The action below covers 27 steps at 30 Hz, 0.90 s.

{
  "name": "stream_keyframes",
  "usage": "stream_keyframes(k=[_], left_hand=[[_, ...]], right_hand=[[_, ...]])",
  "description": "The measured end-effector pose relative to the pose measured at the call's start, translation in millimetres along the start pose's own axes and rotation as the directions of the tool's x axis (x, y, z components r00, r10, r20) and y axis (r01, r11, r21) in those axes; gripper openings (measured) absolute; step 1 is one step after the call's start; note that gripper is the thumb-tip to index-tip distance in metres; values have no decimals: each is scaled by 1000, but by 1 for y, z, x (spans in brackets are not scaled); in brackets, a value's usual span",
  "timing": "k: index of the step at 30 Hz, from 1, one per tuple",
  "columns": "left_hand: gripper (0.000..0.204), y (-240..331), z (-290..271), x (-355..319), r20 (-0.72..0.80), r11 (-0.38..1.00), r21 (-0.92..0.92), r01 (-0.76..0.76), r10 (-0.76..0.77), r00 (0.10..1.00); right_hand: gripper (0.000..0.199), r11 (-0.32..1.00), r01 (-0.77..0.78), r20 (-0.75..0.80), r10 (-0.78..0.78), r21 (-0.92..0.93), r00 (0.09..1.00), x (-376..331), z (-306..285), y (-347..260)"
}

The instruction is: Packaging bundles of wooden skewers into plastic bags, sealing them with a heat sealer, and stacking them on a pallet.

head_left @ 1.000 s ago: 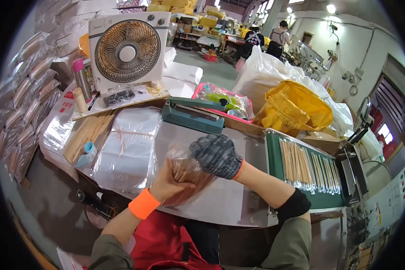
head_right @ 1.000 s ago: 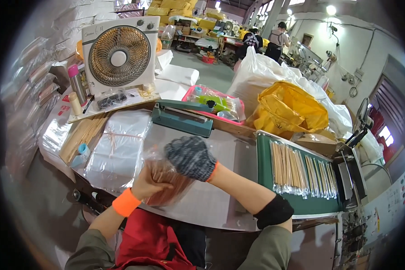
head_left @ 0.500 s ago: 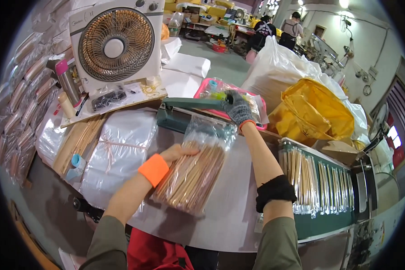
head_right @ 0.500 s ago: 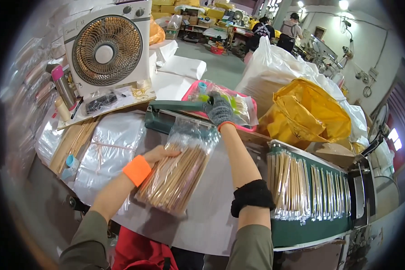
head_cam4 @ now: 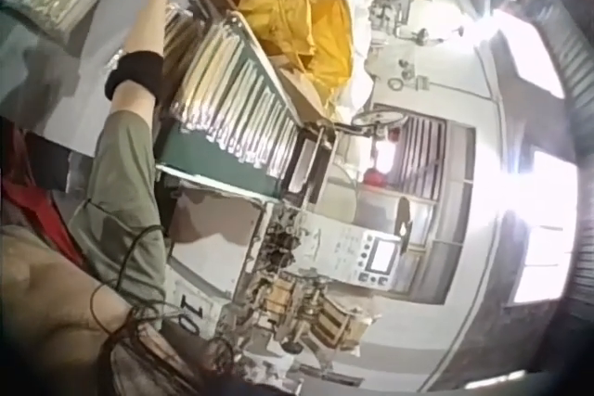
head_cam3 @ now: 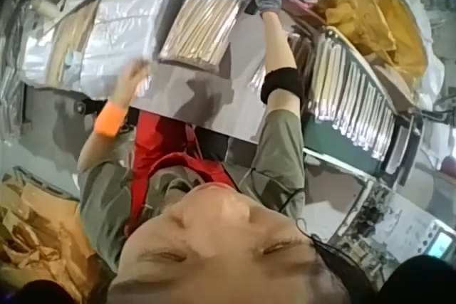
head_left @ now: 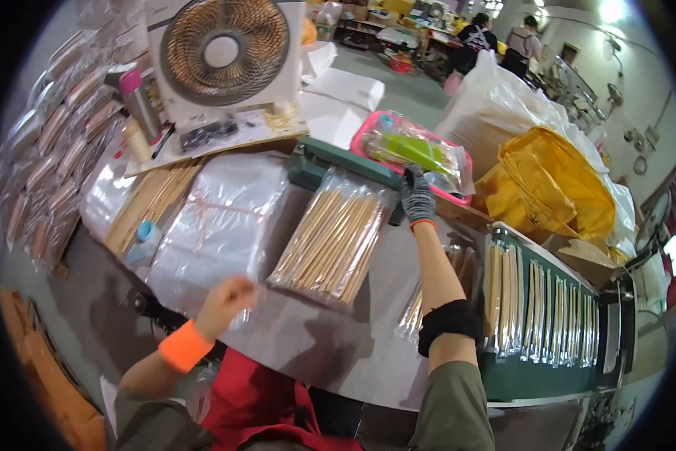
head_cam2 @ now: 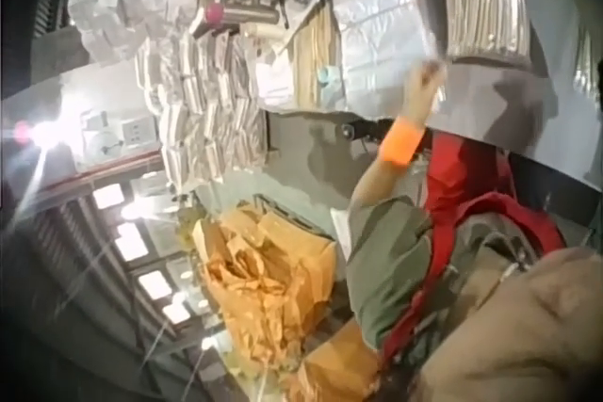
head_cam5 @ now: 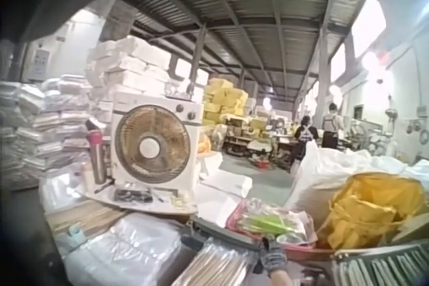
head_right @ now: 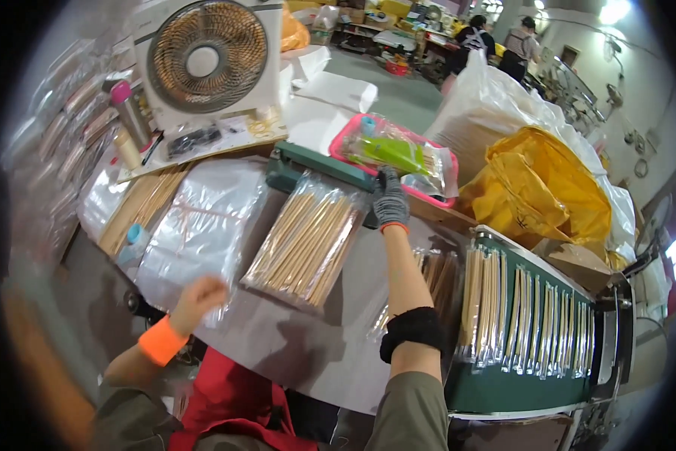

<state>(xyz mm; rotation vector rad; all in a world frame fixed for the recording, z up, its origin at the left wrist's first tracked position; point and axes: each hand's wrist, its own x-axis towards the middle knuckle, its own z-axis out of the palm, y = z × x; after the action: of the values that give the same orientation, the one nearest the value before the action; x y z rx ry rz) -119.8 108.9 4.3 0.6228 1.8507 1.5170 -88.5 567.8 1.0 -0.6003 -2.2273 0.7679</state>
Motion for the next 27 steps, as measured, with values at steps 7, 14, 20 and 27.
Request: stream_keyframes(k=[7,14,20,27], left_hand=[[68,-65,-37,-315,50,329,943,55,-303,952],[65,-66,-38,-334,-412,392,850,353,76,908],[44,-106,-55,-332,-355,358,888,290,132,925],[31,-121,-29,-331,3,812,583,18,-25,1000]], right_hand=[[34,919,177,-16,-195,-352,981,0,4,1],[58,590,-607,452,407,533,793,-102,51,-36],[58,513,-565,425,373,646,825,-225,47,-131],[44,-293,-761,815,177,579,552,-354,40,-309]])
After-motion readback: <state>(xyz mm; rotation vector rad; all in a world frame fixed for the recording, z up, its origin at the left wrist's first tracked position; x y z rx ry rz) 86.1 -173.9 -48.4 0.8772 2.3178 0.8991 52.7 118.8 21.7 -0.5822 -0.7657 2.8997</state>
